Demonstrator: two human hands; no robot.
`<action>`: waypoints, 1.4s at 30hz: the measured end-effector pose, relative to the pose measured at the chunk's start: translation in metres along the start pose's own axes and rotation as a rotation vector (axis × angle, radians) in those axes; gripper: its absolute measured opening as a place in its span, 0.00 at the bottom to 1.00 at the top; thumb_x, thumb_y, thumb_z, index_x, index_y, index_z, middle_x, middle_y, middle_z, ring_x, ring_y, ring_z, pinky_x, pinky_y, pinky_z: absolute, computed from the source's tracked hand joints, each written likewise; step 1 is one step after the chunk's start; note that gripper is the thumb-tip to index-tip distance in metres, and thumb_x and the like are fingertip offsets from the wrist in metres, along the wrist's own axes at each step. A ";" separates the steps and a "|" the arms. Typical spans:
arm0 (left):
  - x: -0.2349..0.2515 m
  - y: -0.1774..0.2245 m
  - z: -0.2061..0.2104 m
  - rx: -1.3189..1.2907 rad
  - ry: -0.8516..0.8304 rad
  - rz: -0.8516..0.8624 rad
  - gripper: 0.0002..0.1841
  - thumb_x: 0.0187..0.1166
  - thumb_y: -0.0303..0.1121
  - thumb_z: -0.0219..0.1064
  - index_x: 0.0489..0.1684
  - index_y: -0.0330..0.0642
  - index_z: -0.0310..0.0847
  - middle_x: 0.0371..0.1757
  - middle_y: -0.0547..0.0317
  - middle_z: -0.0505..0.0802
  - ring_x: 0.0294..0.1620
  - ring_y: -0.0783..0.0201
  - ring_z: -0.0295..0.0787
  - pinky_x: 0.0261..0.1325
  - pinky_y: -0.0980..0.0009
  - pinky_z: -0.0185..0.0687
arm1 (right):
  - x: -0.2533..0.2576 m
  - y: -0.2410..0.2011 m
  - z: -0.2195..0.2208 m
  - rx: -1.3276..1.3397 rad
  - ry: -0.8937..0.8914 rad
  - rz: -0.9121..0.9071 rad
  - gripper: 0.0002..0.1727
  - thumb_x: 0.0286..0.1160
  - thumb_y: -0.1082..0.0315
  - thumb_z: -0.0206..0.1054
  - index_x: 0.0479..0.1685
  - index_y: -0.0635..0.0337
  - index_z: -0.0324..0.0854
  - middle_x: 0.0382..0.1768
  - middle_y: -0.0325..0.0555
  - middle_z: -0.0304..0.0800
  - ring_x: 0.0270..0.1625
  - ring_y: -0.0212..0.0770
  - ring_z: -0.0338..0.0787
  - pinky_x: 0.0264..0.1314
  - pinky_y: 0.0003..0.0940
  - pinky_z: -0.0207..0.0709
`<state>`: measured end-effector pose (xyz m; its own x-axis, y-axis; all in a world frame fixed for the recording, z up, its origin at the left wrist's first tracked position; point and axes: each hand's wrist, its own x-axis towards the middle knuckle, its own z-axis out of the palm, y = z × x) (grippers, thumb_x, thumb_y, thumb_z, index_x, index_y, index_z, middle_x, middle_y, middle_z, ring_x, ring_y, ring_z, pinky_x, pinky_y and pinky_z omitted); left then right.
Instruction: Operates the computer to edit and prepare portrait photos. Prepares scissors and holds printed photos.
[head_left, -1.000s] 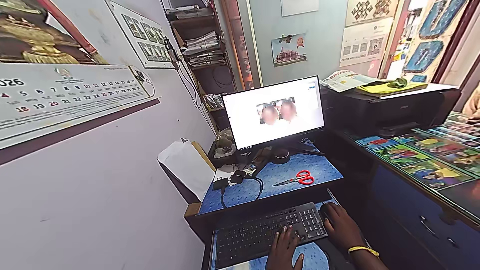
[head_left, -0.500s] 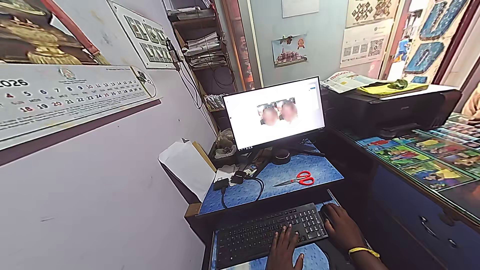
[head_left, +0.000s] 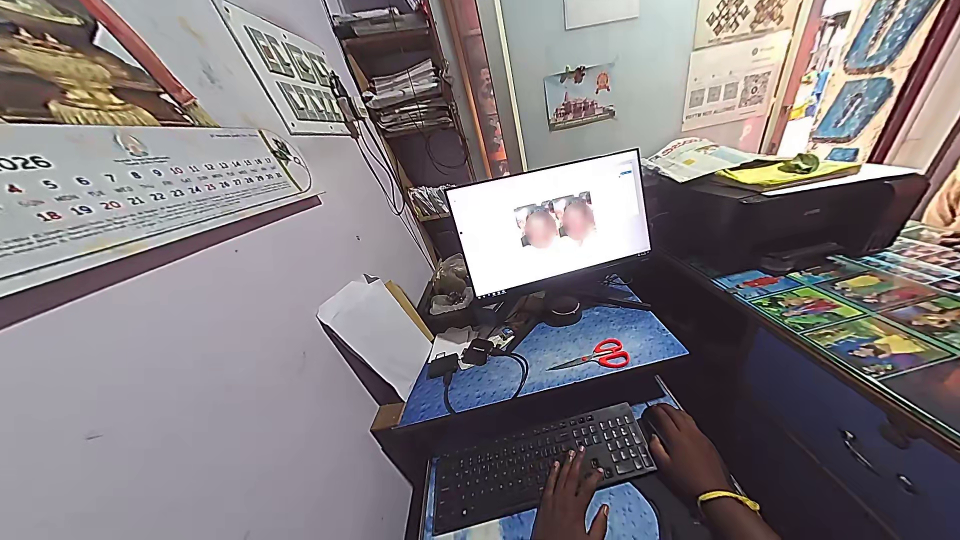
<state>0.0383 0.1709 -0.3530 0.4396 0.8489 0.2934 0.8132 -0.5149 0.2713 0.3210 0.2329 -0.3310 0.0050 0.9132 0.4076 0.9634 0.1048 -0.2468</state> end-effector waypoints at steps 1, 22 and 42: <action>0.000 0.000 -0.001 -0.007 0.017 0.008 0.25 0.86 0.58 0.54 0.79 0.67 0.77 0.93 0.60 0.66 0.94 0.59 0.54 0.93 0.50 0.47 | 0.000 0.000 0.000 -0.002 -0.003 0.000 0.30 0.68 0.53 0.62 0.71 0.54 0.83 0.74 0.48 0.83 0.78 0.51 0.81 0.79 0.49 0.74; 0.000 -0.002 0.003 0.012 0.000 0.014 0.27 0.86 0.58 0.53 0.77 0.61 0.80 0.91 0.61 0.69 0.94 0.60 0.56 0.94 0.51 0.47 | -0.001 -0.003 -0.006 0.009 -0.035 0.023 0.30 0.69 0.54 0.61 0.73 0.55 0.81 0.76 0.48 0.82 0.79 0.51 0.79 0.80 0.50 0.74; 0.001 -0.002 0.004 0.019 -0.017 0.011 0.27 0.86 0.59 0.52 0.79 0.63 0.79 0.92 0.62 0.68 0.94 0.60 0.54 0.94 0.51 0.46 | -0.002 0.002 0.001 0.053 0.010 0.017 0.31 0.68 0.53 0.61 0.72 0.54 0.82 0.77 0.50 0.81 0.80 0.52 0.79 0.80 0.50 0.74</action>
<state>0.0383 0.1729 -0.3566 0.4552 0.8450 0.2805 0.8150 -0.5223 0.2508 0.3229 0.2320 -0.3328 0.0243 0.9108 0.4120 0.9477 0.1102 -0.2995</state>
